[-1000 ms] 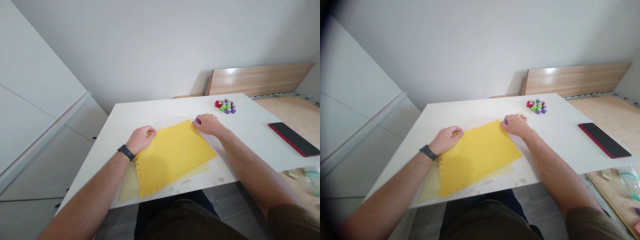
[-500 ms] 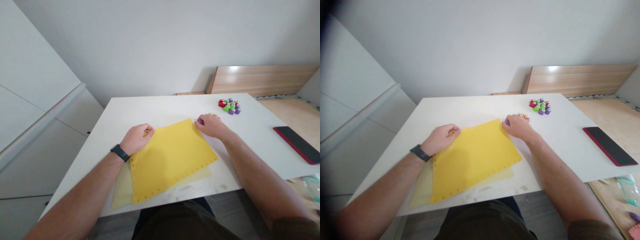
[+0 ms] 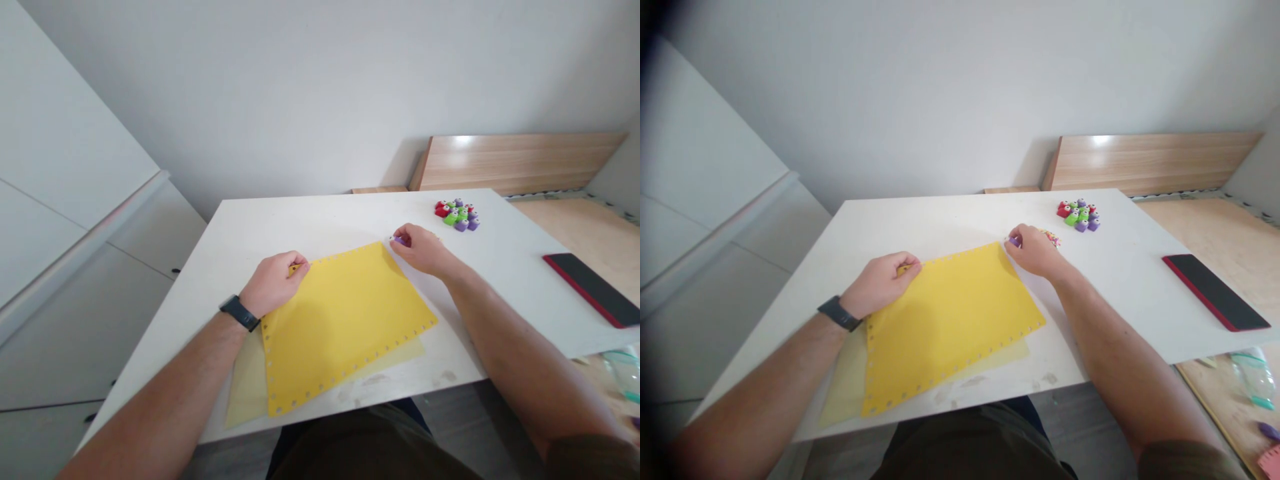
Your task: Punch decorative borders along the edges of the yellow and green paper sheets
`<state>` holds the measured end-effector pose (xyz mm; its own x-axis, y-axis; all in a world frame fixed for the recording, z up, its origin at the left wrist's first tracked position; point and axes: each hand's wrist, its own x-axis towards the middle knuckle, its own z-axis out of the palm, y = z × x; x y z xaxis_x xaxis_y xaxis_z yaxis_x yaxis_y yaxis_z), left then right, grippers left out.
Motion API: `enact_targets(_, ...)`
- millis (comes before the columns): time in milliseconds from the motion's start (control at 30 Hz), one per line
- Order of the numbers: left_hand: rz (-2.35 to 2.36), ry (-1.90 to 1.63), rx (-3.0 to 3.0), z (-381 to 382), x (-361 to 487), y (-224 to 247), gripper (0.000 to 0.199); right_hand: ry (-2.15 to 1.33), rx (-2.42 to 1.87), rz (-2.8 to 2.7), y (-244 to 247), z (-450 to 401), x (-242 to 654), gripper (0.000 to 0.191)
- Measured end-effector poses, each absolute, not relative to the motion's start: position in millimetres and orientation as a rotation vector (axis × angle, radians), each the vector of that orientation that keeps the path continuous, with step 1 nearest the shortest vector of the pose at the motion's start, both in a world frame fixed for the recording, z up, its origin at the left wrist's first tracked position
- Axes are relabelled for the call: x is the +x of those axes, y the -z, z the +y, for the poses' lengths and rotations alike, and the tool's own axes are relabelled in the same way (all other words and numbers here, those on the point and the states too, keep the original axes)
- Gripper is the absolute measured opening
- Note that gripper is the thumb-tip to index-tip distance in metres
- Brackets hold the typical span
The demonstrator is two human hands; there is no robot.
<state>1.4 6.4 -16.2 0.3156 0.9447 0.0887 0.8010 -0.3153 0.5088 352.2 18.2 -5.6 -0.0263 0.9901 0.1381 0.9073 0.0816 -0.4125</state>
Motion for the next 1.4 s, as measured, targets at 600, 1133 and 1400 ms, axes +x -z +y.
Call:
enact_targets(600, 1.534, -0.583, 2.229, 3, 1, 10, 0.034, -0.863, -1.582, -1.582, 16, 22, 349, 0.032)
enact_targets(1133, 1.520, -0.609, 2.209, 2, 2, 9, 0.032, -1.090, -1.460, -1.371, 9, 20, 342, 0.028)
enact_targets(1400, 1.503, -0.612, 2.202, 0, 2, 6, 0.034, -1.124, -1.448, -1.297, 12, 24, 345, 0.037)
